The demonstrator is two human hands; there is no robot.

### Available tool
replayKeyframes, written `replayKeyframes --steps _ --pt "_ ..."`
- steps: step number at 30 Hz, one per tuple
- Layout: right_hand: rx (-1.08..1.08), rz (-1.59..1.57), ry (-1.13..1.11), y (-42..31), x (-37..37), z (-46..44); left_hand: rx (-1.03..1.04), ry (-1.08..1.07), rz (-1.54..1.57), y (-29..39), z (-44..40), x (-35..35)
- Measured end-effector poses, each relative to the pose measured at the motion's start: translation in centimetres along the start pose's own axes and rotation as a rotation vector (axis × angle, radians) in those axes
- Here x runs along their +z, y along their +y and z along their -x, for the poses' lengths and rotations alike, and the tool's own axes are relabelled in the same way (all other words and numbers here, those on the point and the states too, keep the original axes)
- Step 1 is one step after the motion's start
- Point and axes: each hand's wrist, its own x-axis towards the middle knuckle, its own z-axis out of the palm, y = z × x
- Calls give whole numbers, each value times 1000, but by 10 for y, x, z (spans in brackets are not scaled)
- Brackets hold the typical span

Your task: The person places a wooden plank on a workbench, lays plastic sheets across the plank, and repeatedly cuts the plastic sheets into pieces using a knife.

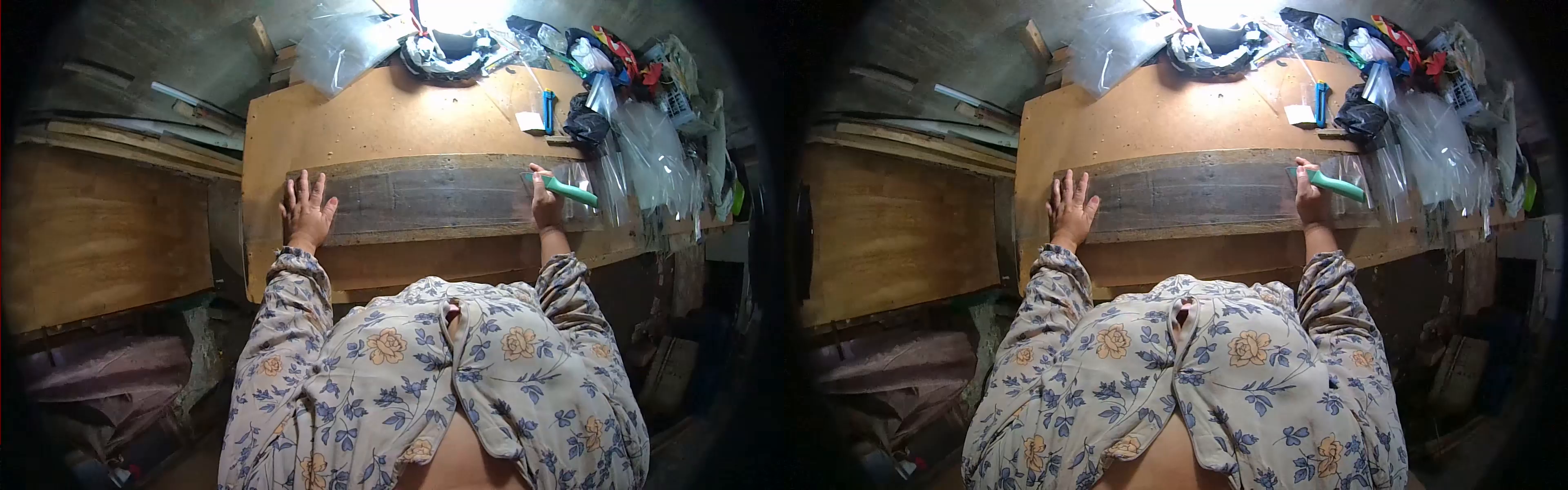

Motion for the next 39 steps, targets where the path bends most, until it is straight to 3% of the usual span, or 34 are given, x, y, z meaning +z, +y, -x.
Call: replayKeyframes --steps 7,13,17,24,26,28,31,34,37,39 --pt "125 17 144 10 -41 -2 -13 2 -42 3 -1 -1" --pt "132 -280 58 39 -54 -1 39 54 -130 0 2 3" --pt "241 -305 45 29 -59 -1 18 17 -108 3 1 1" --pt "227 -274 8 23 -59 0 17 15 -104 0 -1 5" --pt "58 -164 -17 21 -56 2 16 -1 -101 3 1 1" --pt "107 -188 -9 22 -58 5 12 -4 -92 7 3 -4" --pt "144 -207 162 27 -65 -6 113 13 -117 9 9 -6" --pt "168 -180 215 44 -65 -20 325 -28 118 9 15 -3" --pt "110 -130 182 55 -56 -26 184 84 112 -38 17 -21" --pt "107 -80 148 47 -48 -23 43 92 -17 -115 18 -27"
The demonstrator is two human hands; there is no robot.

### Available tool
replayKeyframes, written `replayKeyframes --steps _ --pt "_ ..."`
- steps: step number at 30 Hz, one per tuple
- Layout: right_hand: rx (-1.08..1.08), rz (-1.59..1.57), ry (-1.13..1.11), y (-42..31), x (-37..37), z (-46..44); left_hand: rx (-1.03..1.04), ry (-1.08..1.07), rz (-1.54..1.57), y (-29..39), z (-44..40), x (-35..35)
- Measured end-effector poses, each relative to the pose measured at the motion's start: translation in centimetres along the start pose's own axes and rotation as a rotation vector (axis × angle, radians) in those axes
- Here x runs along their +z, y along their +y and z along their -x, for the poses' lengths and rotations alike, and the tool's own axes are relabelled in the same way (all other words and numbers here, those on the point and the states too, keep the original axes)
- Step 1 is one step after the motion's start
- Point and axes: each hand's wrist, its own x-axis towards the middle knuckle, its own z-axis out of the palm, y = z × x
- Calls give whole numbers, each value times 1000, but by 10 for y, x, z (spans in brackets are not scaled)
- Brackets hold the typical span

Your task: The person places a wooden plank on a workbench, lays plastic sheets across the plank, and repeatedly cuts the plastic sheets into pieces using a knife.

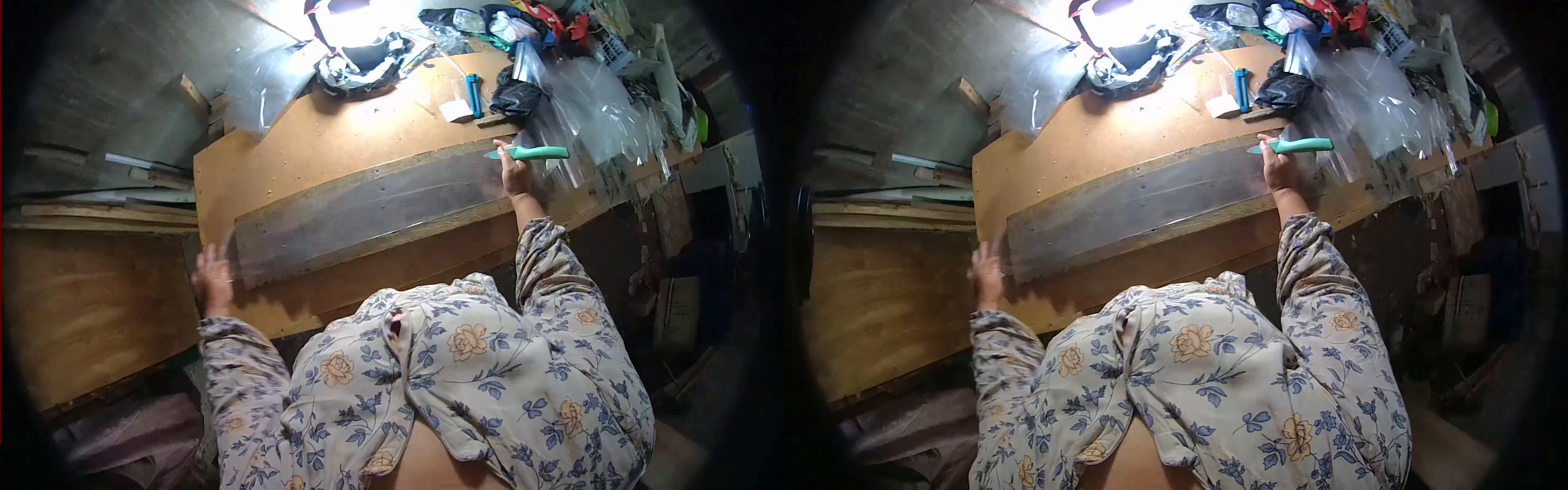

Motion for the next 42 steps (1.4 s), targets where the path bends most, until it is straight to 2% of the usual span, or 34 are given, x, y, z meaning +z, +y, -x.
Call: replayKeyframes --steps 2,3,4,5,6,7,8,9,10,12,13,14,15,17,20,22,26,27,28,31,38,40,41,42 --pt "63 16 -45 -11 10 6 -295 -58 -206 -29 12 -42" --pt "2 -58 -46 -18 18 11 -314 -60 -218 -77 11 -29" --pt "-35 -78 -67 -9 25 14 -390 49 -52 -142 10 -3" --pt "-277 157 -75 -9 28 17 -466 163 113 -182 18 8" --pt "-526 388 -75 -17 32 22 -491 168 101 -184 22 4" --pt "-328 163 -113 -27 39 27 -546 275 0 -172 11 6" --pt "-447 309 -144 -24 40 26 -596 381 -101 -145 -5 9" --pt "-304 190 -136 -31 45 29 -592 430 -169 -98 -19 -3" --pt "-158 75 -125 -37 48 30 -454 416 -128 -36 -29 -22" --pt "-141 32 -131 -35 50 23 -104 368 154 65 -36 -38" --pt "-119 -4 -132 -32 49 20 9 522 296 109 -33 -21" --pt "-121 -4 -135 -30 50 17 150 388 390 140 -28 -21" --pt "-66 -54 -147 -26 50 16 144 231 255 171 -18 -7" --pt "-14 -104 -162 -26 51 17 148 -7 238 202 -9 16" --pt "23 -150 -139 -28 54 22 91 -73 97 179 -9 34" --pt "14 -149 -150 -25 53 26 82 -63 139 153 -7 35" --pt "-63 -49 -175 -30 47 32 20 -82 53 131 -4 26" --pt "-180 92 -185 -26 45 34 33 -39 28 130 -2 29" --pt "-182 91 -188 -30 44 37 45 1 1 129 0 31" --pt "-3 -103 -183 -43 43 44 44 17 -10 126 7 32" --pt "-27 -96 -166 -36 38 40 33 -15 8 127 18 21" --pt "0 3 -170 -40 35 32 20 -39 26 128 22 13" --pt "-243 172 -148 -29 37 29 18 -37 24 131 21 1" --pt "-244 168 -148 -18 38 26 -2 -134 3 133 19 -12"
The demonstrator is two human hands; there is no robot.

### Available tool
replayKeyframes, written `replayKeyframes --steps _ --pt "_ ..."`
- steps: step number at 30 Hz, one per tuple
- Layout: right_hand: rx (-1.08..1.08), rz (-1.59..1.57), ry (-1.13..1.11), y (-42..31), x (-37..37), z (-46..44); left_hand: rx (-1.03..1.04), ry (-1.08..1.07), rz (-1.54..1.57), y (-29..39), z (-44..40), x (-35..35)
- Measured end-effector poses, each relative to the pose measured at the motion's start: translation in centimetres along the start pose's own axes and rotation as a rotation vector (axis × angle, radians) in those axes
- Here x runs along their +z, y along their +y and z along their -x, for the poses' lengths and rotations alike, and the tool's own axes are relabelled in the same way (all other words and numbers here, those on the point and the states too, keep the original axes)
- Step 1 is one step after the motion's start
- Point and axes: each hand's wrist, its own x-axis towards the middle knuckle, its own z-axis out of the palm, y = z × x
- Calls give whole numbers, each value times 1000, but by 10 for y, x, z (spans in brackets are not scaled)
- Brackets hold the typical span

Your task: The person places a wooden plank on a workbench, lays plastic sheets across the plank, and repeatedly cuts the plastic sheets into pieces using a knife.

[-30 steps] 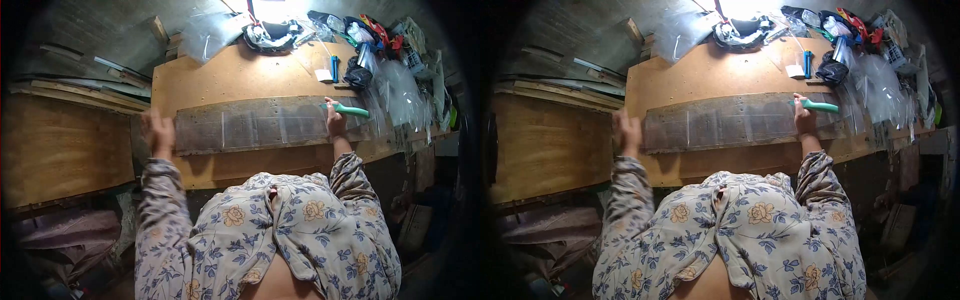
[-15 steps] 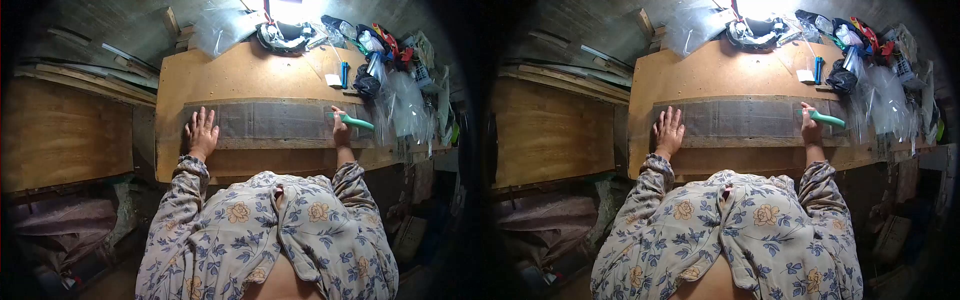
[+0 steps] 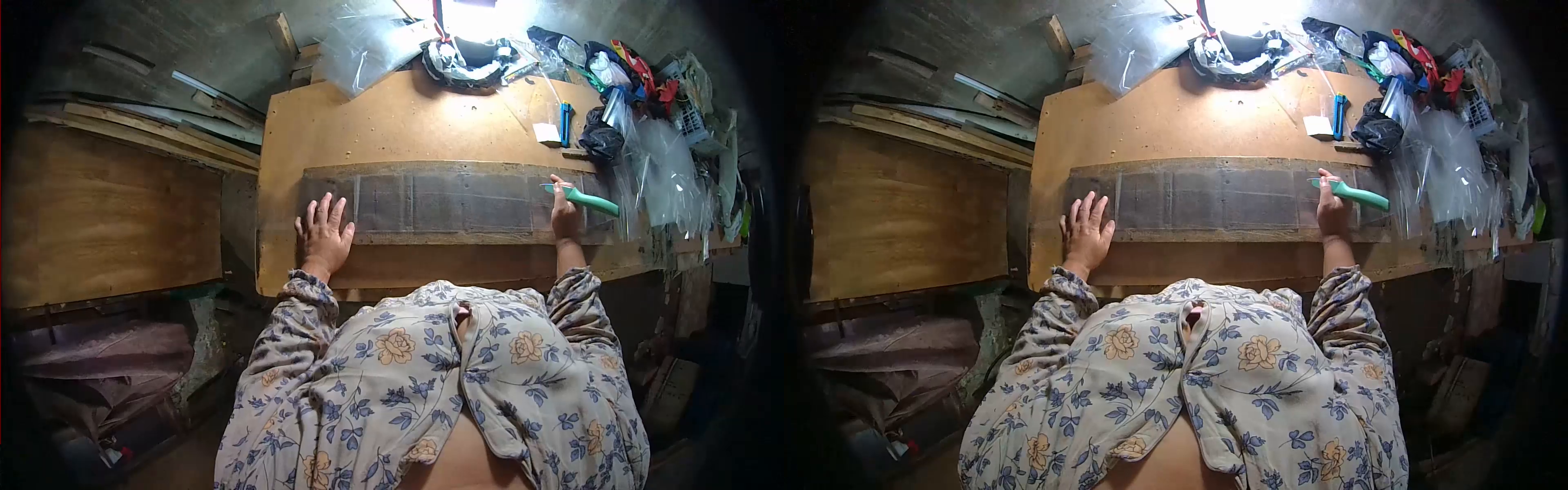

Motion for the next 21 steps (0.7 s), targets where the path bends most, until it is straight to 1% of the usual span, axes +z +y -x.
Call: replayKeyframes --steps 1,2,3,4,5,7,8,9,10,12,13,14,16,21 --pt "45 -44 -1 1 1 -2 -18 -95 -19 2 -2 -7" --pt "93 -87 -4 1 2 -3 -16 -97 -19 -1 -12 -7" --pt "95 -86 -6 -1 3 -4 29 -22 68 -7 -30 -6" --pt "62 -20 23 -6 3 -9 73 53 156 -11 -48 -4" --pt "27 45 51 -9 5 -12 70 52 158 -8 -64 0" --pt "30 7 53 -10 12 -17 144 40 80 3 -87 12" --pt "35 -28 60 -8 14 -19 144 42 83 6 -89 19" --pt "-52 23 47 3 16 -17 167 23 70 8 -87 25" --pt "-54 24 44 1 16 -18 189 3 55 10 -85 29" --pt "53 -116 48 -3 18 -17 187 26 51 3 -77 35" --pt "91 -104 4 -5 16 -16 180 57 59 1 -72 35" --pt "96 -103 0 -8 15 -16 173 87 68 0 -69 36" --pt "114 -123 -23 -16 12 -16 172 69 71 -1 -69 36" --pt "117 -205 10 -1 13 -8 178 97 43 -2 -73 36"
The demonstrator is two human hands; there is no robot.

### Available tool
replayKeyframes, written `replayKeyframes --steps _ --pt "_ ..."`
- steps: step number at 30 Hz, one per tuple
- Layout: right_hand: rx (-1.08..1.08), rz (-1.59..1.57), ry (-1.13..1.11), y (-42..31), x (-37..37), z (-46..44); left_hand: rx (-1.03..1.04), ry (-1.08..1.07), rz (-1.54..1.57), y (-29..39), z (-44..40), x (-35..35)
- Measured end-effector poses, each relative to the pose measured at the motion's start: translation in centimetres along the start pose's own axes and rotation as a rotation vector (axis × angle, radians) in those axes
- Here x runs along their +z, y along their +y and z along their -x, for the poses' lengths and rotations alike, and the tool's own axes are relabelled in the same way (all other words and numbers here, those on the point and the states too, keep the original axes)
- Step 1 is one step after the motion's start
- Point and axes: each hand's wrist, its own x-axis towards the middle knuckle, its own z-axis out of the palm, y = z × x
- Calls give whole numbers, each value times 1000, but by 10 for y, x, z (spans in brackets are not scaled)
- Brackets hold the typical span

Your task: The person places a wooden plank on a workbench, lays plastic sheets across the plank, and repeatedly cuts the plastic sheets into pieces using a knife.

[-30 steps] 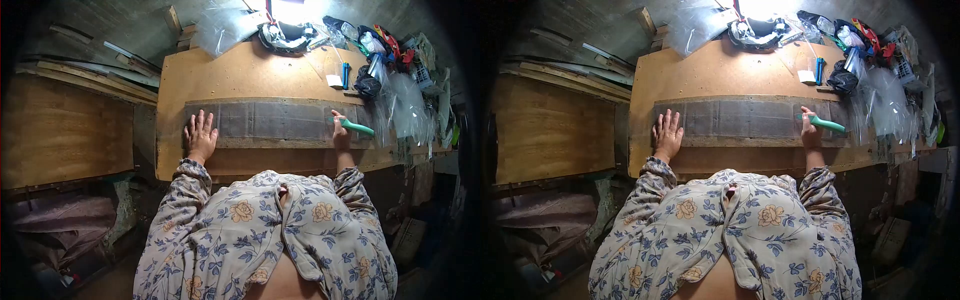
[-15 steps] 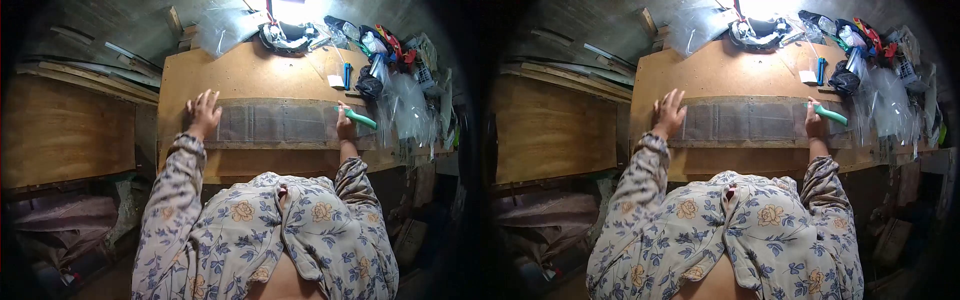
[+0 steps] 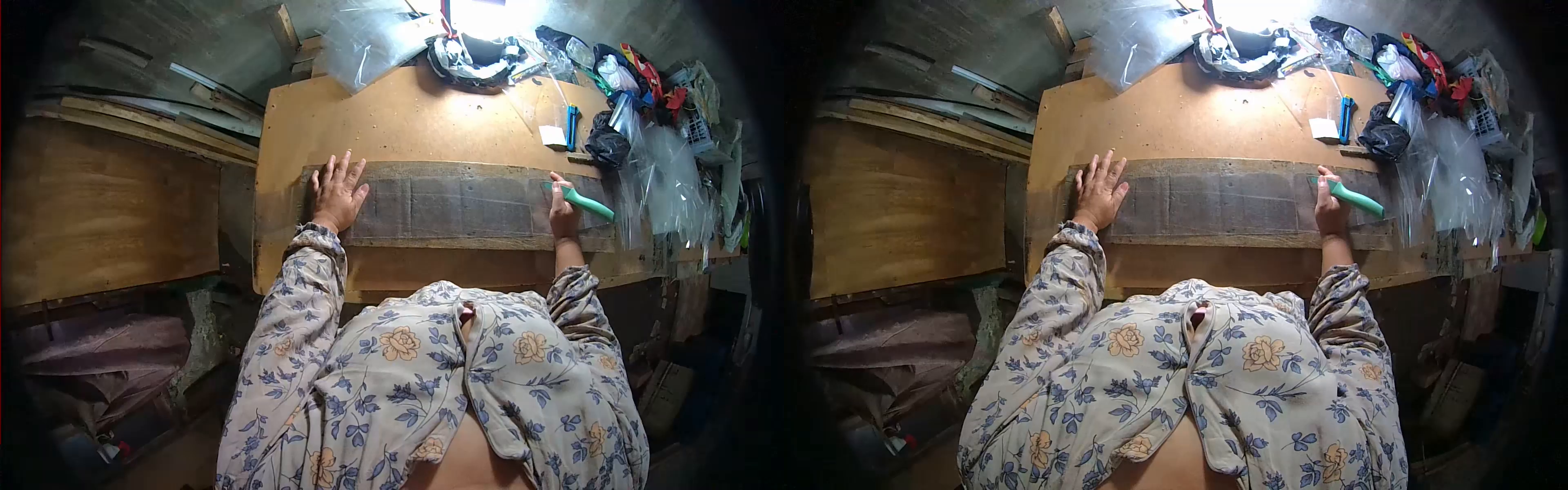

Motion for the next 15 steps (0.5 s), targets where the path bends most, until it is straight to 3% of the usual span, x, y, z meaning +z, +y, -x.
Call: replayKeyframes --steps 15 --pt "54 62 50 2 -28 9 31 -12 1 -1 -16 2"
